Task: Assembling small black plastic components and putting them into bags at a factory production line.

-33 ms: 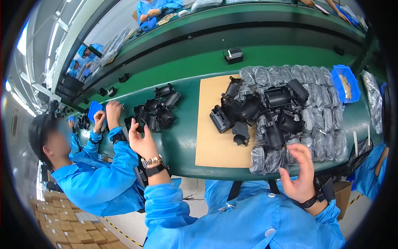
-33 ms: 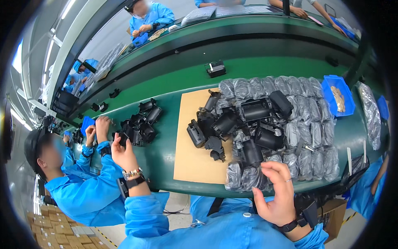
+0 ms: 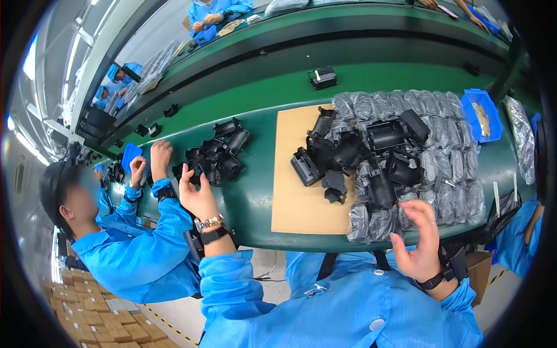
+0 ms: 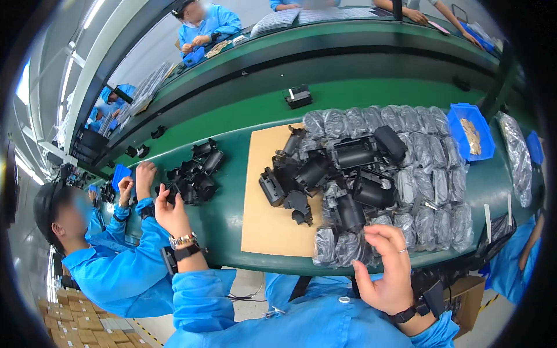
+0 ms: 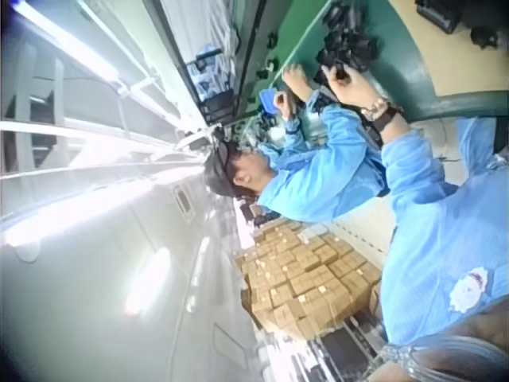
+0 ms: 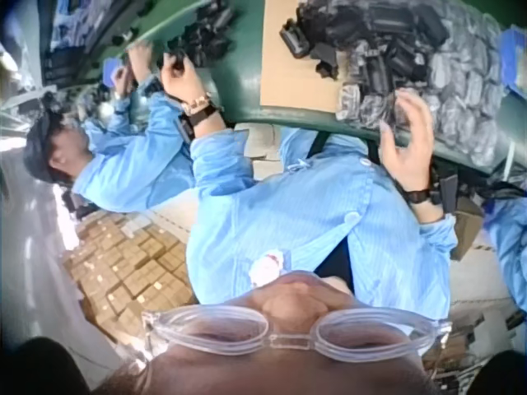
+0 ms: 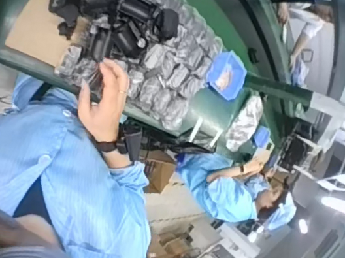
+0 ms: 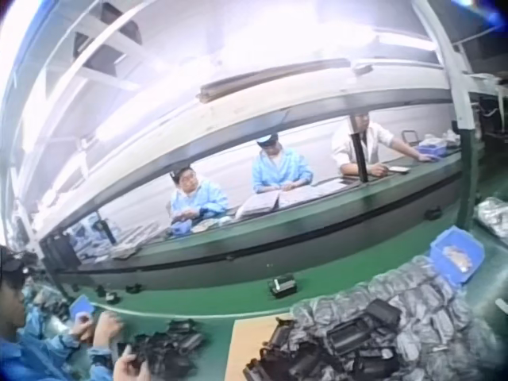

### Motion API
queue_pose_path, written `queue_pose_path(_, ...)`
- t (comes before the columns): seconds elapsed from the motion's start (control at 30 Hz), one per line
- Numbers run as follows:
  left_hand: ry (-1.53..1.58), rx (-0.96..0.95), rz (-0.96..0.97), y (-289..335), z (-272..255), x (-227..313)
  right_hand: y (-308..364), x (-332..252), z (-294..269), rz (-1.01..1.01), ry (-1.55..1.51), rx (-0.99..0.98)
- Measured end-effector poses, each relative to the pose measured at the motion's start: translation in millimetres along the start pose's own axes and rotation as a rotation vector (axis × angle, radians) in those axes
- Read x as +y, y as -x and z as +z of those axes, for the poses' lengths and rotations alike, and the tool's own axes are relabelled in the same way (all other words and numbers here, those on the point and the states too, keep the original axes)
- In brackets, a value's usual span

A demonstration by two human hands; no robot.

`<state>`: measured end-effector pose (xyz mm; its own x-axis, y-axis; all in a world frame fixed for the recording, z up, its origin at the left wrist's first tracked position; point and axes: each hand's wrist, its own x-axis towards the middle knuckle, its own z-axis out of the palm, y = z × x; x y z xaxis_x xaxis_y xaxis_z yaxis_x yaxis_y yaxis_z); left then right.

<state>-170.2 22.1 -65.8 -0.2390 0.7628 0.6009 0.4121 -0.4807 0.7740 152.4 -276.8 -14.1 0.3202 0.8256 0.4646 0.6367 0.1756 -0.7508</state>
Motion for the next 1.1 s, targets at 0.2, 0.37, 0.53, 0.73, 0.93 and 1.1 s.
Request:
queue_pose_path(0.2, -0.148, -0.2, 0.208, 5, 15, 27, 4, 21, -30, -0.015, 0.143, 0.105)
queue_pose_path(0.37, 0.125, -0.162, 0.049, 44, 21, 47, 8, 40, -62, 0.148, 0.379, 0.198)
queue_pose_path(0.53, 0.303, -0.392, 0.12, 107, 37, 117, -4, 58, -76, 0.237, 0.601, 0.141)
queue_pose_path(0.73, 0.448, -1.109, 0.297, 136, 65, 202, -16, 77, -82, 0.265, 0.621, 0.075)
queue_pose_path(0.93, 0.45, -1.403, 0.326, 155, 95, 241, -22, 90, -86, 0.238, 0.564, 0.041)
queue_pose_path(1.1, 0.409, -1.469, 0.34, 168, 102, 255, -23, 83, -87, 0.279, 0.562, 0.089)
